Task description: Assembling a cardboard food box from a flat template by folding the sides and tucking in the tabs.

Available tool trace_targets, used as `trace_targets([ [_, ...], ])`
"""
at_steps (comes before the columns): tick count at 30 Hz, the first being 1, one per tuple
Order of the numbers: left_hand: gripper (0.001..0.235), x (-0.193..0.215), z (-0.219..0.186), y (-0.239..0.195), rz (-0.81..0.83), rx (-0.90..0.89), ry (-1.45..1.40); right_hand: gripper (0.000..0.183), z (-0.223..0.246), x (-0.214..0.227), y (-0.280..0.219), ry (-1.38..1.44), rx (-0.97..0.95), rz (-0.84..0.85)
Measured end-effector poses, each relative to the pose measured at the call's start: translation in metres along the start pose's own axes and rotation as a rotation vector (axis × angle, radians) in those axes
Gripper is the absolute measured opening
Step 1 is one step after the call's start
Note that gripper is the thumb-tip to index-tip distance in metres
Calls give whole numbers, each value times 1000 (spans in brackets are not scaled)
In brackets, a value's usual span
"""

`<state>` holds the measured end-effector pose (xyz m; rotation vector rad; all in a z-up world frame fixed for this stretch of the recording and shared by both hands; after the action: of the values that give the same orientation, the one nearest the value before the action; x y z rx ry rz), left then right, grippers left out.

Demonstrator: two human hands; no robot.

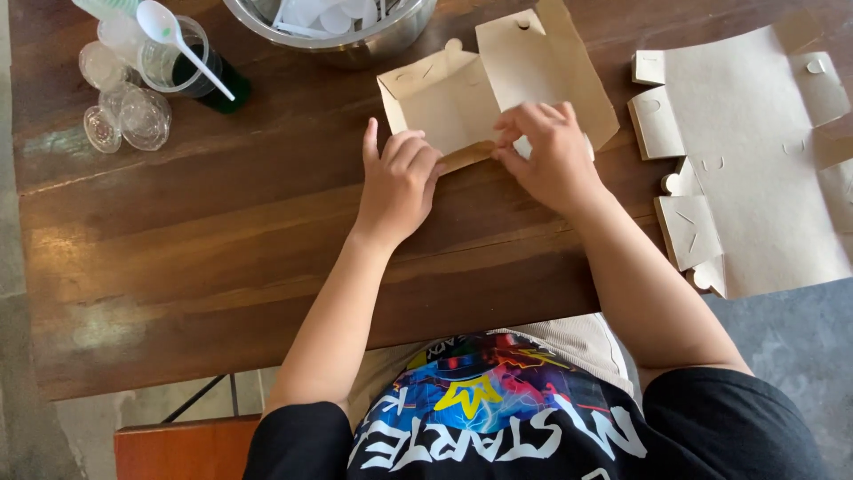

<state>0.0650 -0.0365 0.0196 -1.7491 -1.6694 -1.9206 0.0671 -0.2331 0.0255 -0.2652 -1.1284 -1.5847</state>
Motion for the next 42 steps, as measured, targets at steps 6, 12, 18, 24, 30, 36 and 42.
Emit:
trace_targets([
  [6, 9, 3, -12, 27, 79, 85, -323, 18, 26, 31, 10, 112, 169, -197],
  [12, 15, -8, -15, 41, 124, 174, -366, 17, 49, 45, 13, 4, 370, -324],
  [18, 20, -6, -15, 52, 131, 210, -374, 27, 52, 48, 13, -8, 430, -329],
  [24, 18, -7, -15, 56, 159, 250, -376, 21, 63, 52, 16, -31, 465, -284],
  [30, 17, -1, -10, 58, 176, 313, -394, 25, 60, 52, 15, -47, 454, -246],
  [36, 15, -5, -15, 58, 222, 301, -383, 22, 65, 53, 16, -53, 467, -278],
  [42, 16, -8, -20, 59, 232, 275, -402, 22, 58, 47, 14, -51, 434, -279],
])
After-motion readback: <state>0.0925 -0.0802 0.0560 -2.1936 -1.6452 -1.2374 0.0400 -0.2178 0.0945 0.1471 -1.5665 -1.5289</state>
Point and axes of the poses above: each hand's wrist, its own y-axis towards the middle knuckle, its own x-axis out of the back of the hand, z = x × y, the point moved 8 cm from there along y, towards the middle knuckle, and after that the axes turned 10 degrees about -z, right-handed, at the moved point
